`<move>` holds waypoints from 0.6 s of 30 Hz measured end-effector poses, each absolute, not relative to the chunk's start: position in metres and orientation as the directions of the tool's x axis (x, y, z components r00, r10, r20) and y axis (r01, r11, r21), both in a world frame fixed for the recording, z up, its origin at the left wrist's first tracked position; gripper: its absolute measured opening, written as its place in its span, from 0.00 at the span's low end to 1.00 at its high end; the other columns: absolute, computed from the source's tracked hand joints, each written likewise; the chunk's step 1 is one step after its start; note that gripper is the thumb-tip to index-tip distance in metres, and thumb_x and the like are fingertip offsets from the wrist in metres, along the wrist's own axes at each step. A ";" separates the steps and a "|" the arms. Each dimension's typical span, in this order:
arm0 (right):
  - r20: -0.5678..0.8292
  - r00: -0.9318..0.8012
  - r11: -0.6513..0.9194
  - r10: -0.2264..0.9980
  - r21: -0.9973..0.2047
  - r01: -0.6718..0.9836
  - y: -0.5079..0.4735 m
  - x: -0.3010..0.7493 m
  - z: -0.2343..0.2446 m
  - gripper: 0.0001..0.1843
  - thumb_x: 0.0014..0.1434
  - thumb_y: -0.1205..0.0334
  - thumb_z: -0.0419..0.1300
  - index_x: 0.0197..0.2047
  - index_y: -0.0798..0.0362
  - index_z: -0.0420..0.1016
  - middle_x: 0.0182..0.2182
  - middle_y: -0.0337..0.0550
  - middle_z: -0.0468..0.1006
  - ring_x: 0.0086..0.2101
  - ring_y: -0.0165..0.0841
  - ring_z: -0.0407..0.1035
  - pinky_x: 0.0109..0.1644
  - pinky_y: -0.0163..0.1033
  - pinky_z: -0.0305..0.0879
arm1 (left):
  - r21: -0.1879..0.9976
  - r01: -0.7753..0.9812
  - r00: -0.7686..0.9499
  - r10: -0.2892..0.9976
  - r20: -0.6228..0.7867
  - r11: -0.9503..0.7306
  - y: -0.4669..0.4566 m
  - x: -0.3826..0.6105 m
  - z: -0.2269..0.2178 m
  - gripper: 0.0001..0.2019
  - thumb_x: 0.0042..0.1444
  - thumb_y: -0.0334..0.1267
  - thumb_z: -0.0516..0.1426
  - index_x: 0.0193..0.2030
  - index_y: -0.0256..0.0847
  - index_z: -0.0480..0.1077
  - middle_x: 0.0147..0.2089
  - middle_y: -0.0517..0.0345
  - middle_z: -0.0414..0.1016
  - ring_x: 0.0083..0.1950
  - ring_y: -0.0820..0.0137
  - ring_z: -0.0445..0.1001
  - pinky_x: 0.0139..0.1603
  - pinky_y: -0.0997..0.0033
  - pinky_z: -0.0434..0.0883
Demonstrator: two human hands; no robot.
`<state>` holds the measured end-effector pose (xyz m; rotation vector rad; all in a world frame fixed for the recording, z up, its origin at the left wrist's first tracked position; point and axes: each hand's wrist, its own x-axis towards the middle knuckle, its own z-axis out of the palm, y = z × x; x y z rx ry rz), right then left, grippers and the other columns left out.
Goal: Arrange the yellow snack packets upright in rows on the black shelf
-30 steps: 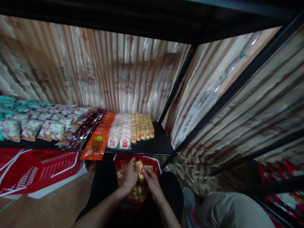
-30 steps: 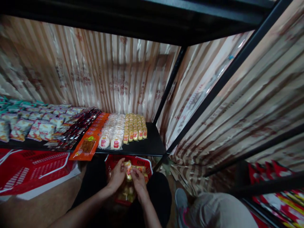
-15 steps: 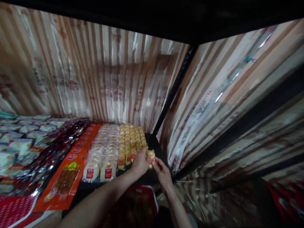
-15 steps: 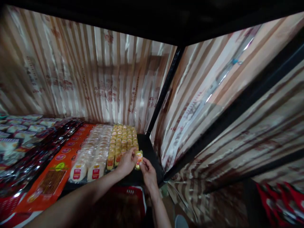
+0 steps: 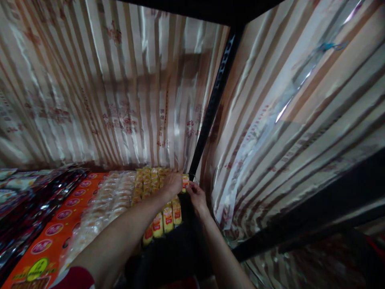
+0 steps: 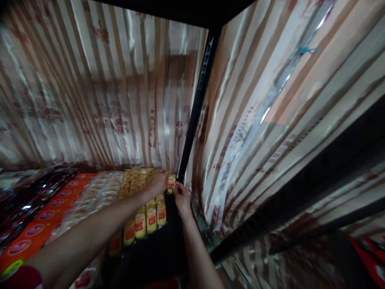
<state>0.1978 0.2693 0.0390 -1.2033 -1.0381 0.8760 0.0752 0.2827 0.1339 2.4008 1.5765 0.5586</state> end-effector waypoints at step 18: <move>0.212 0.347 0.047 0.914 -0.903 0.428 0.334 0.183 0.009 0.11 0.48 0.54 0.51 0.31 0.51 0.69 0.26 0.38 0.76 0.27 0.32 0.69 0.33 0.35 0.63 | 0.084 0.856 0.505 0.859 0.083 -0.511 0.322 0.090 0.075 0.15 0.56 0.27 0.45 0.43 0.29 0.71 0.49 0.38 0.72 0.57 0.59 0.64 0.59 0.50 0.53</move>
